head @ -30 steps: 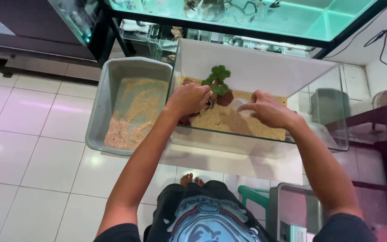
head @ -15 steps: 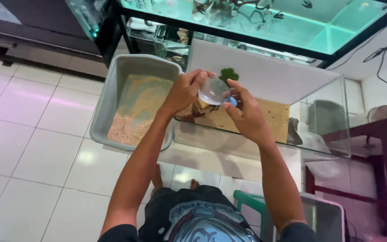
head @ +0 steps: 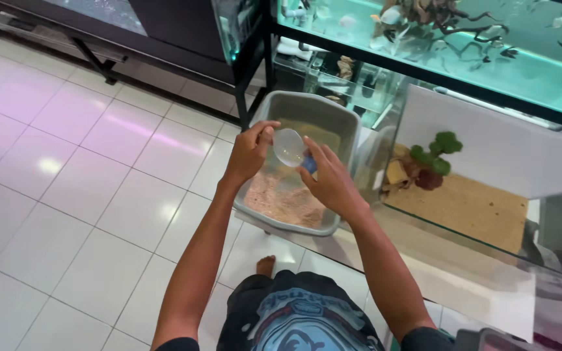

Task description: The person adds sand substrate to an aquarium from a plastic bin using a plastic cup, leveling the sand by hand around rocks and artificial plants.

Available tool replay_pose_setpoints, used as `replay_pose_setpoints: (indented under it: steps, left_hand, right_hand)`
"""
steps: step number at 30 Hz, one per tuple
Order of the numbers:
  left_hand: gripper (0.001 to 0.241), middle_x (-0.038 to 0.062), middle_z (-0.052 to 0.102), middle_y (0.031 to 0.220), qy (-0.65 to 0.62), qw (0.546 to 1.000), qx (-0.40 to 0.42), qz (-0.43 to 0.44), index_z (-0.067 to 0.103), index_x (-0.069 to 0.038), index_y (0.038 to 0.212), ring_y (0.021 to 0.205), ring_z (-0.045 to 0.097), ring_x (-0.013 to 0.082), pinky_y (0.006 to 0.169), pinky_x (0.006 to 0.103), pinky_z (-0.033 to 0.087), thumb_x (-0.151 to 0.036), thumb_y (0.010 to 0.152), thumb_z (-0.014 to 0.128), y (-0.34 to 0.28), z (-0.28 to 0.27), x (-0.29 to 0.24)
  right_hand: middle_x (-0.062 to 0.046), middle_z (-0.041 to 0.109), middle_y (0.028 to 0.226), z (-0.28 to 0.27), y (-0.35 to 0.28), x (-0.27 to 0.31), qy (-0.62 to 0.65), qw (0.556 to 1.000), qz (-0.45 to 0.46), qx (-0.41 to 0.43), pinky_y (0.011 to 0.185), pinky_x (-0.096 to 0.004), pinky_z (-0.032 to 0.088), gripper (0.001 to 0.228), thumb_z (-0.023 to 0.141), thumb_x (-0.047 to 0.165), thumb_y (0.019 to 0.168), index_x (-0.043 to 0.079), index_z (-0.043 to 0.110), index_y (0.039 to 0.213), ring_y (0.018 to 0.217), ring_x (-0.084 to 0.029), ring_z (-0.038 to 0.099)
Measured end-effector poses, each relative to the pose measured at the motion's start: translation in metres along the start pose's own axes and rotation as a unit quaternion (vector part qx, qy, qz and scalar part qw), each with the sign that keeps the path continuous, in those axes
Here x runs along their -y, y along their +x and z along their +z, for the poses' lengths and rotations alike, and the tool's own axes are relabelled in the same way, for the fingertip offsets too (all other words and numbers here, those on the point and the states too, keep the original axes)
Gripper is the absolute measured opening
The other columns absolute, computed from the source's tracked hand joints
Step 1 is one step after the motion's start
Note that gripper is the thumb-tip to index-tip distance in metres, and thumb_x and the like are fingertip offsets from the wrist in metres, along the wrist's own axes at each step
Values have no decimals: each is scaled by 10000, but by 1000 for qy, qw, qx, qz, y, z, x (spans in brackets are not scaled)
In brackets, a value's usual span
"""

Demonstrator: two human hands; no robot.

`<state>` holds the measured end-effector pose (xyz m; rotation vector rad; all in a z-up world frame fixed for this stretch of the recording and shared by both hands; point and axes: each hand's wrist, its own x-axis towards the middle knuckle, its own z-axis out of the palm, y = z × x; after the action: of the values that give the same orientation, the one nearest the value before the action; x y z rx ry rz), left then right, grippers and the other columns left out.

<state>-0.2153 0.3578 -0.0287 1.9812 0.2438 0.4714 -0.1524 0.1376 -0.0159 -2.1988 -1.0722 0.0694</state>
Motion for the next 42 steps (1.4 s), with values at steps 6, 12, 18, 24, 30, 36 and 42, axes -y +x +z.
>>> replay_pose_setpoints:
  steps: [6, 12, 18, 24, 30, 36, 42]
  left_hand:
    - [343, 102, 642, 1158, 183, 980, -49, -56, 645, -149, 1351, 1085, 664, 294, 950, 417, 550, -204, 1027, 546, -32, -21, 81]
    - [667, 218, 506, 1364, 81, 959, -78, -261, 479, -61, 1502, 1307, 488, 429, 1116, 541, 394, -204, 883, 683, -85, 8, 140]
    - [823, 251, 430, 1541, -129, 891, -188, -392, 390, -129, 1561, 1451, 410, 449, 1186, 543, 352, -199, 819, 740, -126, 60, 144]
    - [890, 260, 336, 1560, -344, 732, -250, -532, 305, -167, 1567, 1345, 489, 512, 975, 609, 561, -160, 826, 798, -139, 92, 177]
    - [901, 259, 372, 1390, -452, 676, -181, -553, 372, 15, 1469, 1120, 538, 473, 853, 770, 495, -68, 742, 899, -140, 97, 144]
    - [862, 256, 375, 1368, -465, 679, -217, -525, 383, -10, 1448, 1074, 561, 447, 770, 736, 523, 74, 703, 809, -145, 136, 199]
    - [917, 298, 368, 1432, -461, 679, -227, -524, 320, 2, 1496, 1181, 555, 531, 838, 726, 522, 91, 704, 774, -162, 145, 216]
  right_hand:
    - [-122, 630, 1111, 123, 41, -90, -49, 996, 58, 47, 877, -495, 584, 744, 813, 180, 788, 108, 527, 1471, 1060, -379, 673]
    - [-70, 608, 1210, 199, 38, -182, -123, 966, 191, 125, 874, -512, 603, 695, 796, 255, 820, 220, 533, 1462, 1115, -353, 668]
    - [-142, 597, 1200, 184, 9, -191, -179, 962, 176, 104, 877, -494, 606, 652, 801, 154, 800, 150, 561, 1405, 1112, -405, 646]
    - [-131, 590, 1217, 198, -9, -194, -145, 952, 235, 130, 837, -511, 615, 679, 803, 262, 810, 200, 541, 1433, 1122, -407, 642]
    - [-160, 588, 1243, 202, 16, -174, -131, 950, 253, 132, 897, -497, 589, 659, 784, 281, 856, 155, 522, 1448, 1164, -393, 625]
    - [-184, 594, 1190, 224, 39, -131, -143, 960, 142, 196, 913, -539, 578, 663, 796, 211, 825, 132, 539, 1430, 1124, -441, 632]
    - [-196, 564, 1260, 232, 18, -107, -126, 947, 74, 287, 885, -548, 586, 672, 736, 116, 842, 73, 492, 1466, 1165, -430, 602]
